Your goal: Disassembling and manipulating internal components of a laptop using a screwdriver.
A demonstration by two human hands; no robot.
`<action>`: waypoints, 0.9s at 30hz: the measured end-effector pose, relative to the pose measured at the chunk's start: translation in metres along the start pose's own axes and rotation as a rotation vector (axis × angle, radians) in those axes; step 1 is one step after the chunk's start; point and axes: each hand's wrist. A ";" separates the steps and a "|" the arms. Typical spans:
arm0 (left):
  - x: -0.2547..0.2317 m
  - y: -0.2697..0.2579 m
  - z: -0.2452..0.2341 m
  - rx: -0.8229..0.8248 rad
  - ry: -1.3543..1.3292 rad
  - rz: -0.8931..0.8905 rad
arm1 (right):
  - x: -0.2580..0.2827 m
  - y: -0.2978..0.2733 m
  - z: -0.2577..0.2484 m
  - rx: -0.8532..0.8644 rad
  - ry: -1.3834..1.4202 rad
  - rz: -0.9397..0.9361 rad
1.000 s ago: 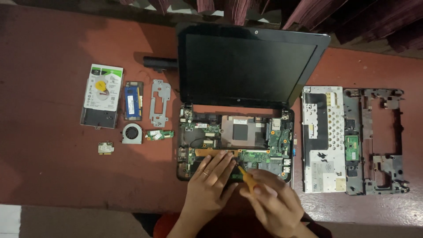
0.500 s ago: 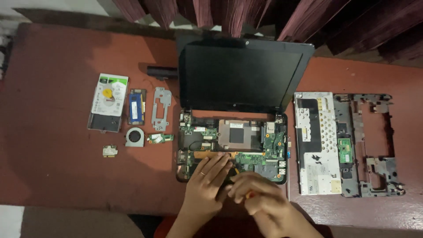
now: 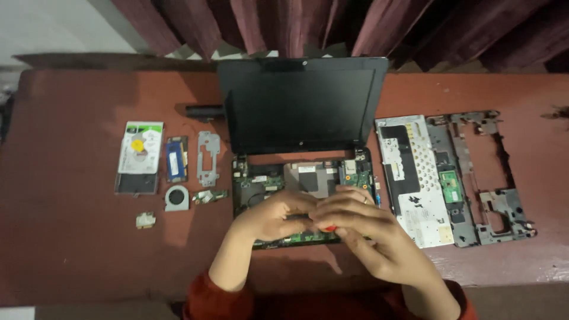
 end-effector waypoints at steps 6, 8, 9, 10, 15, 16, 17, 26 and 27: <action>-0.007 0.004 0.014 -0.117 0.080 -0.120 | -0.015 -0.011 0.007 -0.092 -0.072 0.049; -0.007 0.003 0.014 -0.091 0.152 -0.087 | -0.012 -0.007 0.007 -0.088 -0.080 0.027; -0.006 0.003 0.016 -0.063 0.217 -0.057 | -0.010 -0.005 0.006 -0.085 -0.087 0.014; -0.009 0.002 0.014 -0.066 0.219 -0.056 | -0.012 -0.004 0.006 -0.082 -0.087 0.011; -0.009 0.004 0.014 -0.095 0.118 0.004 | -0.028 -0.006 0.006 -0.039 -0.209 -0.006; -0.004 0.004 0.016 -0.099 0.122 0.007 | -0.026 -0.005 0.007 -0.035 -0.210 -0.011; 0.001 0.006 0.018 -0.151 0.155 0.037 | -0.024 -0.004 0.008 -0.051 -0.163 0.016; -0.007 -0.004 0.006 -0.096 -0.025 -0.032 | 0.004 0.004 0.003 0.055 -0.126 0.168; -0.008 -0.003 0.007 -0.115 -0.019 -0.026 | 0.009 0.006 0.005 0.067 -0.209 0.175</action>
Point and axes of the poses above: each hand's wrist, its own y-axis towards the middle knuckle, its own z-axis out of the palm, x = y × z
